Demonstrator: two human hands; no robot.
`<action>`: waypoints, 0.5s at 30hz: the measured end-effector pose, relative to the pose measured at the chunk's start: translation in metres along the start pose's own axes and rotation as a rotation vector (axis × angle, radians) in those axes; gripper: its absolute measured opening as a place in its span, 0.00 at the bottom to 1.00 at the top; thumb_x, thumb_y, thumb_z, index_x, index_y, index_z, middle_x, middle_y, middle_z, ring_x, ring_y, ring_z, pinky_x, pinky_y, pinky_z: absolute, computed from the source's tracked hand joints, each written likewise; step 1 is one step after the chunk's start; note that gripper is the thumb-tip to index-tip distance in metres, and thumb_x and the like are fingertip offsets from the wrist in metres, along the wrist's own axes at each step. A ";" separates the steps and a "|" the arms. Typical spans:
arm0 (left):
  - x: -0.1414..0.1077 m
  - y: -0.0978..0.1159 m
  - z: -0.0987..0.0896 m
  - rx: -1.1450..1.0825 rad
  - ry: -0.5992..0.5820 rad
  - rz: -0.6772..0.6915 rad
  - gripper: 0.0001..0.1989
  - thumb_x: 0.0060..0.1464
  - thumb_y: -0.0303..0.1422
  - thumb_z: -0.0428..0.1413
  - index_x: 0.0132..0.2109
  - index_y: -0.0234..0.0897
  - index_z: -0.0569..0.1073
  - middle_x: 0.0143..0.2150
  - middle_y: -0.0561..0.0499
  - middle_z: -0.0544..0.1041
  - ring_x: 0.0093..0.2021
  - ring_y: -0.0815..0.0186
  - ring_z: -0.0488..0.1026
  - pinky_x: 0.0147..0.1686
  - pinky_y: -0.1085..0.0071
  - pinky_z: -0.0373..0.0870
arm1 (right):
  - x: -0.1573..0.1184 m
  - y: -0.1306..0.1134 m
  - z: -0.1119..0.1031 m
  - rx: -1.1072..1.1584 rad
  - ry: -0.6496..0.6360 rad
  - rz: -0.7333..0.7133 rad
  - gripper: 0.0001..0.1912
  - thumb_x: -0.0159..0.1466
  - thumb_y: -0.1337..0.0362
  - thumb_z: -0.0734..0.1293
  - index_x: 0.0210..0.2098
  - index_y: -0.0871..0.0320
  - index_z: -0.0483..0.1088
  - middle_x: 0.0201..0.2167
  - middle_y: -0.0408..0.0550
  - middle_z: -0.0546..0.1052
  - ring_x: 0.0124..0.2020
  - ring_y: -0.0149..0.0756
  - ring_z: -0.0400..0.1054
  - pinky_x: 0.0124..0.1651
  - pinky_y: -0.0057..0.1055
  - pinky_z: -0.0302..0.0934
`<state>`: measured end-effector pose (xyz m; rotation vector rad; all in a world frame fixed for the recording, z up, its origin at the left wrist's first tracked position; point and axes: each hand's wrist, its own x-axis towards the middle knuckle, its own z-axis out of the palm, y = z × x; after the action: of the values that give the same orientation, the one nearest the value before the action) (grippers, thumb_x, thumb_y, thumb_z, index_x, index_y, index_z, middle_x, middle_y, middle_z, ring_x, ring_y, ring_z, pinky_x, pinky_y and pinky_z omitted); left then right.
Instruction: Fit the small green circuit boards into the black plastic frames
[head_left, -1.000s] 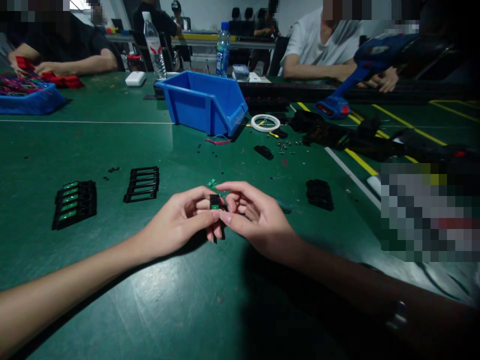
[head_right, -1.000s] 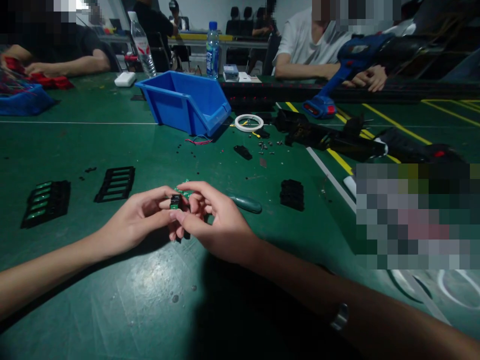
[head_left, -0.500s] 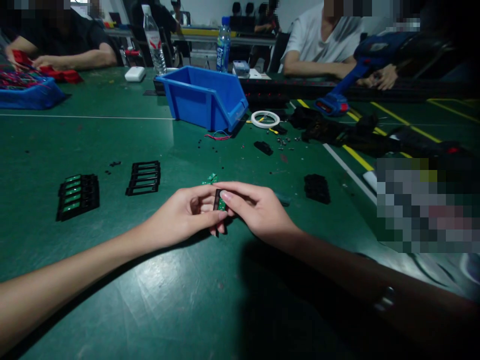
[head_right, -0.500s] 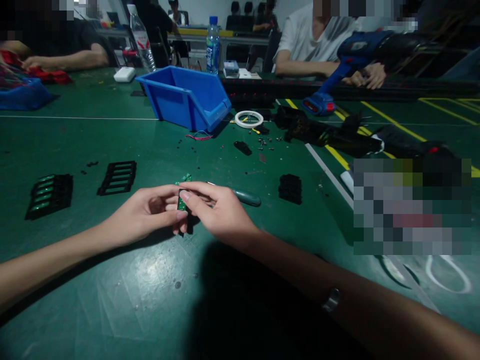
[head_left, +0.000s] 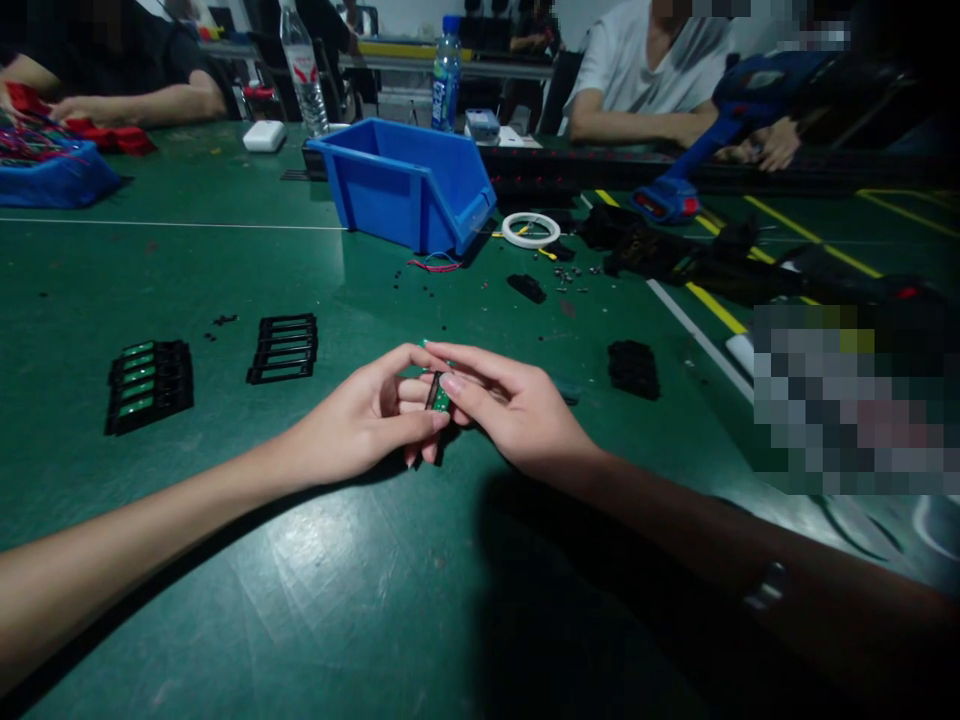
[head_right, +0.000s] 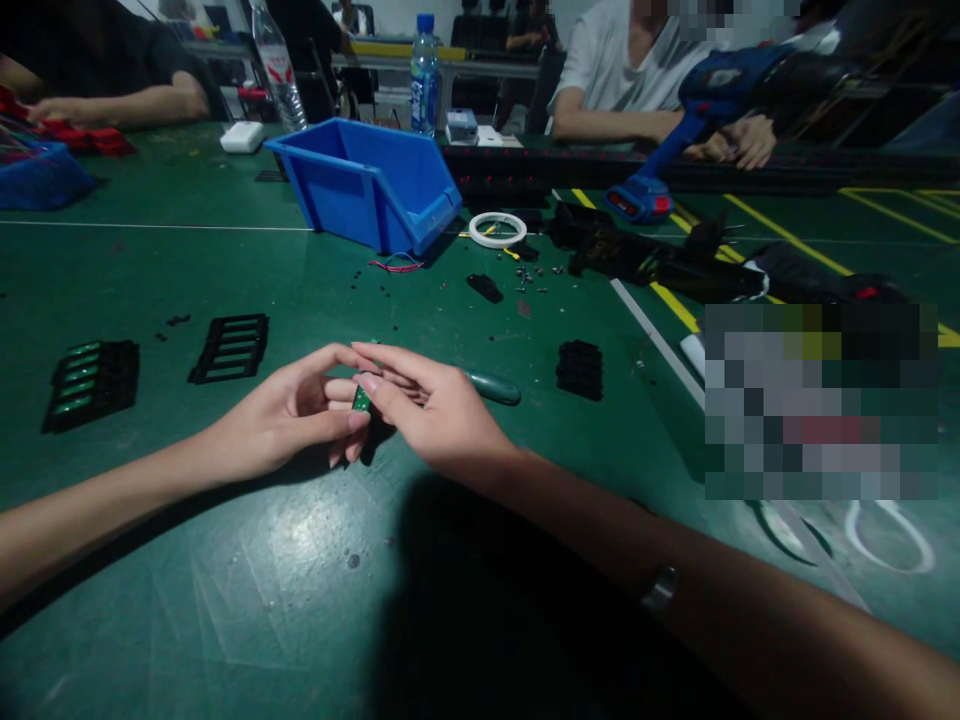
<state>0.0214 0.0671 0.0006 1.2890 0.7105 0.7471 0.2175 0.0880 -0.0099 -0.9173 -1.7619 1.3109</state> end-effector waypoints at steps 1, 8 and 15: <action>0.000 0.001 0.000 0.002 -0.005 -0.005 0.15 0.64 0.28 0.57 0.53 0.40 0.61 0.37 0.52 0.77 0.30 0.69 0.76 0.26 0.77 0.71 | -0.001 -0.001 -0.002 -0.027 -0.022 -0.005 0.22 0.69 0.60 0.66 0.62 0.52 0.70 0.41 0.46 0.80 0.32 0.33 0.73 0.37 0.32 0.70; 0.000 -0.001 -0.001 -0.028 0.042 0.023 0.17 0.62 0.27 0.59 0.50 0.41 0.58 0.38 0.51 0.79 0.25 0.74 0.73 0.22 0.80 0.67 | -0.006 -0.003 -0.006 -0.210 -0.034 -0.126 0.16 0.72 0.60 0.63 0.56 0.53 0.76 0.31 0.44 0.78 0.32 0.35 0.73 0.39 0.33 0.68; 0.002 -0.002 -0.001 -0.031 0.107 0.095 0.12 0.65 0.30 0.57 0.52 0.36 0.63 0.37 0.48 0.80 0.27 0.68 0.78 0.26 0.74 0.75 | -0.005 -0.001 -0.001 -0.065 0.077 -0.162 0.10 0.72 0.62 0.64 0.48 0.58 0.75 0.33 0.44 0.78 0.34 0.32 0.75 0.40 0.29 0.70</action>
<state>0.0221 0.0691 -0.0015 1.2689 0.7248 0.9067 0.2207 0.0842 -0.0096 -0.8306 -1.7877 1.1067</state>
